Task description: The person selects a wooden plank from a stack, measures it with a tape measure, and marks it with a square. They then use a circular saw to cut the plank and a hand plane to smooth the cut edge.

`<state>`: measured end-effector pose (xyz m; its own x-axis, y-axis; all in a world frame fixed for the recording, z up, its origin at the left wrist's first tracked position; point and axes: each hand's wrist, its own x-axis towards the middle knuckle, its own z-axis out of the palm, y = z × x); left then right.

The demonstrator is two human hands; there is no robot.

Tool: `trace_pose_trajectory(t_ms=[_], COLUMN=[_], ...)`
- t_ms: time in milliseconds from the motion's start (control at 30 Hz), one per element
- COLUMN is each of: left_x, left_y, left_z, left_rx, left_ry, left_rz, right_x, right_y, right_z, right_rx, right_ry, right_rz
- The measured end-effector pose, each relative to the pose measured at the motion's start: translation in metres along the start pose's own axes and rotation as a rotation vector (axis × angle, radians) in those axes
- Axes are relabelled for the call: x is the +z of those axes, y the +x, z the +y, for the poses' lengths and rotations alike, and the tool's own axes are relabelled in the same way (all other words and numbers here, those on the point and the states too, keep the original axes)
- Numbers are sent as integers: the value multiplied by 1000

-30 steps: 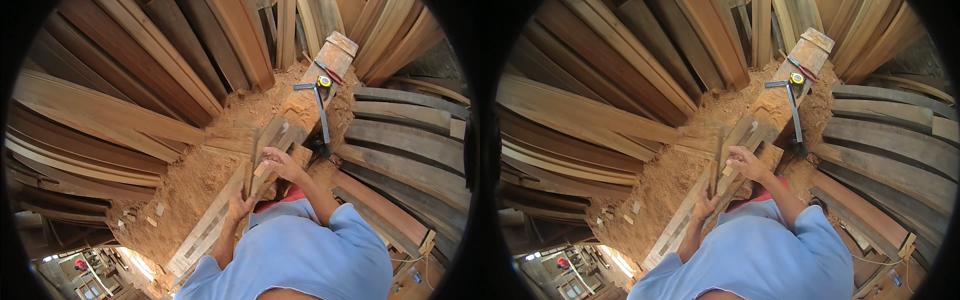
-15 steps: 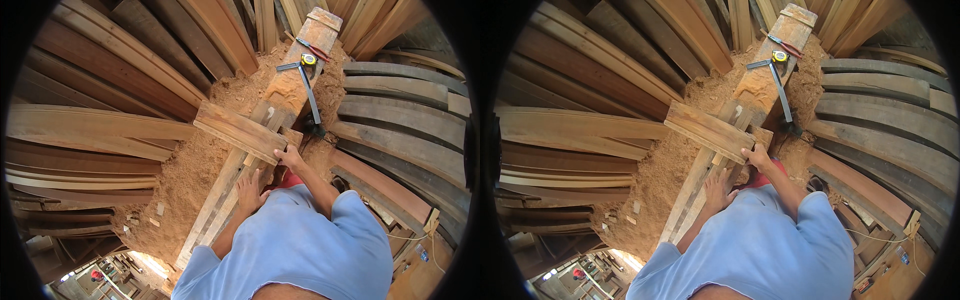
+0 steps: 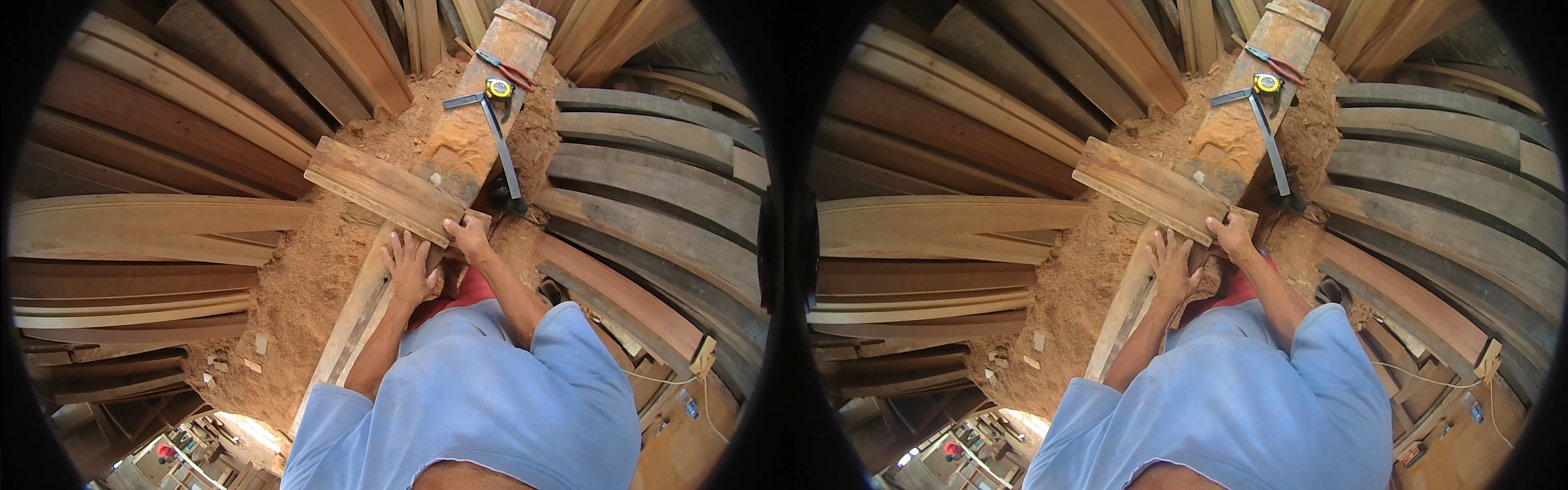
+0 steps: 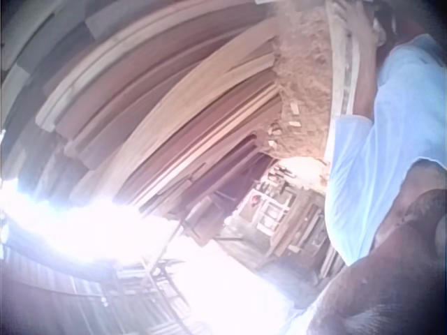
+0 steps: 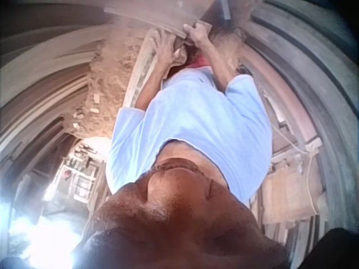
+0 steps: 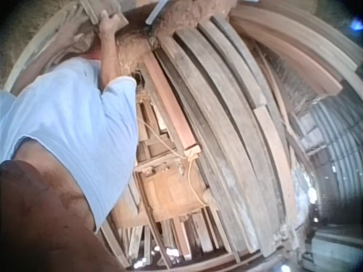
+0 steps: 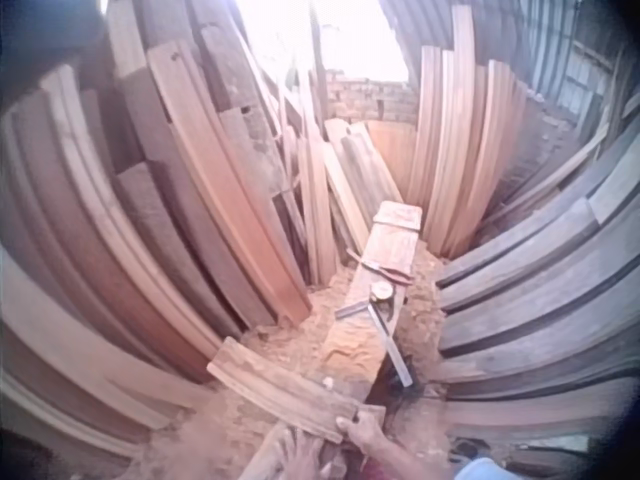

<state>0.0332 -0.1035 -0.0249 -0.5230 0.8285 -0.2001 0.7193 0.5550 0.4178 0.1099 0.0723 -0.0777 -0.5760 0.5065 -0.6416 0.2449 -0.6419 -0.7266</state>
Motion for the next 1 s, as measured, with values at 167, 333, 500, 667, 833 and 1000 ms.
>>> trace_pose_trajectory(t_ms=[167, 333, 500, 667, 833, 1000], left_x=[11, 7, 10, 11, 7, 8], left_y=[-3, -3, -3, -2, -1, -4], left_z=[-8, -6, -5, -5, -2, -1], left_rx=[44, 49, 36, 41, 25, 31], left_ry=[-72, -74, -65, -66, -76, -80], left_rz=[57, 39, 70, 73, 70, 82], right_x=[-4, -4, -6, 1, 27, 25], right_y=[5, 2, 16, 84, 114, 107], right_z=[1, -10, -69, -111, -114, -116], right_rx=[43, 89, -261, -307, -120, -172], right_ry=[63, -11, -797, -861, -928, -987], right_rz=[-42, -49, 178, -68, -341, -372])
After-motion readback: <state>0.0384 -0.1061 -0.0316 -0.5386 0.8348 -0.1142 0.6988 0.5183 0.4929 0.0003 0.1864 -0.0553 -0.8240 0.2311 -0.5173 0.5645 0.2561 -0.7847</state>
